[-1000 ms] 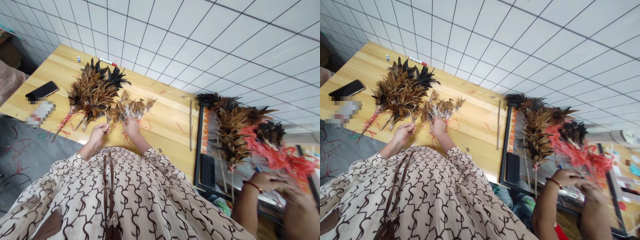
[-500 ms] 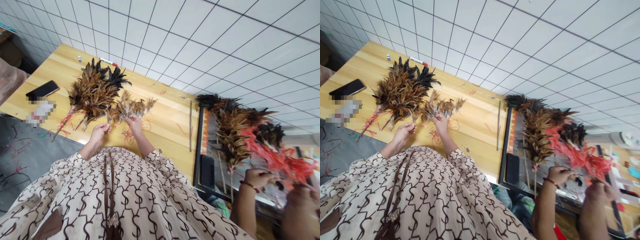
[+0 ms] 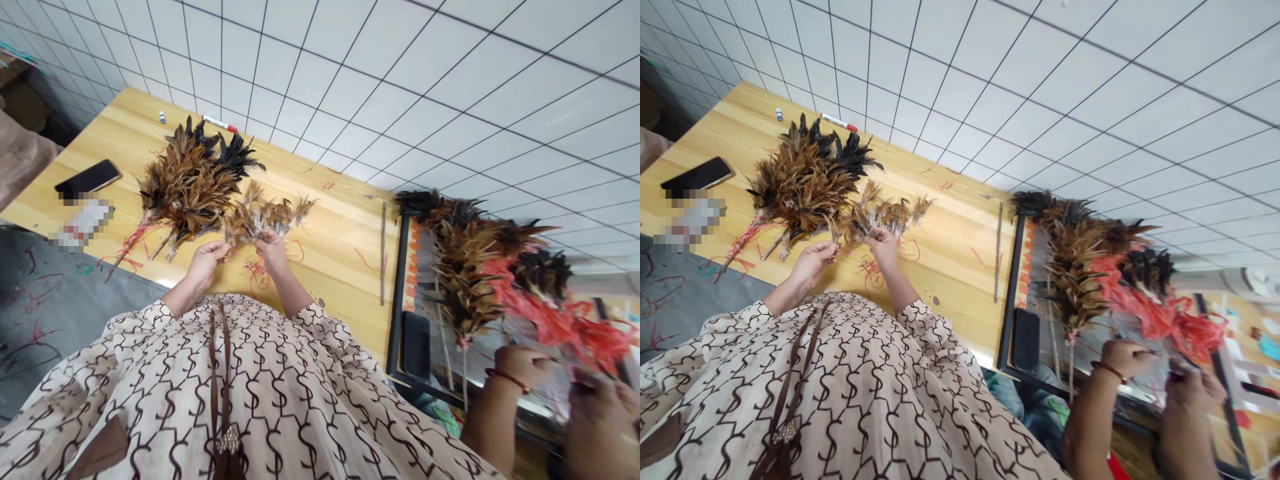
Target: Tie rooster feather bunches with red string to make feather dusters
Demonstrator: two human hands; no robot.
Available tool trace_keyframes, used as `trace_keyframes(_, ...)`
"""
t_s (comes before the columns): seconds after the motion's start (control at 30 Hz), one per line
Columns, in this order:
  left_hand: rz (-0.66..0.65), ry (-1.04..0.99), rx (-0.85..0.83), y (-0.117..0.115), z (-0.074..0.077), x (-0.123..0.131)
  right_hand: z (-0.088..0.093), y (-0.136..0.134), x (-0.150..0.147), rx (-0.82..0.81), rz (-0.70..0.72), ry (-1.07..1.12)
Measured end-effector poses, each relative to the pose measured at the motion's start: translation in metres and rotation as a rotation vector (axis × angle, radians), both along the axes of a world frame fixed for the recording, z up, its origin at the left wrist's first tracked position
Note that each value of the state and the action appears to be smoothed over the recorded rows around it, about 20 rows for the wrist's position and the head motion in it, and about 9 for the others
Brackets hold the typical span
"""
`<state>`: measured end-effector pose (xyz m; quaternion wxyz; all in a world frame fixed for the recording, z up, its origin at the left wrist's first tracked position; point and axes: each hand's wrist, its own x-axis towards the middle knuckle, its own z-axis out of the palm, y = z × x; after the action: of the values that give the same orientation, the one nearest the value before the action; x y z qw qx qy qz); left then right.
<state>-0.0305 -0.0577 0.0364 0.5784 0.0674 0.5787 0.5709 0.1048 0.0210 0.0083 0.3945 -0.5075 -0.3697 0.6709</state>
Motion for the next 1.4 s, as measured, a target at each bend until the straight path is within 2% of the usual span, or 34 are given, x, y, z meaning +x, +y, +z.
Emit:
trace_keyframes(0.17,-0.101,-0.014,0.058,0.018,0.000,0.010,0.001,-0.007,-0.004,0.042,0.052,0.001)
trace_keyframes(0.33,-0.181,0.010,0.079,0.031,-0.010,0.016,0.003,-0.011,-0.007,0.104,0.055,0.029)
trace_keyframes(0.6,-0.113,0.046,0.034,0.029,-0.023,0.015,0.013,-0.001,0.003,0.070,-0.055,0.062)
trace_keyframes(0.7,-0.101,0.076,0.001,0.029,-0.020,0.015,0.021,0.002,0.008,0.058,-0.095,0.117)
trace_keyframes(0.9,-0.003,0.166,0.013,0.026,-0.007,0.014,0.023,-0.012,0.000,-0.001,-0.011,0.129)
trace_keyframes(1.17,-0.079,-0.047,-0.051,0.015,0.008,0.017,0.020,-0.027,-0.017,-0.005,0.087,0.158)
trace_keyframes(1.4,-0.098,-0.041,-0.023,0.012,0.006,0.015,0.014,-0.031,-0.018,0.019,0.101,0.130)
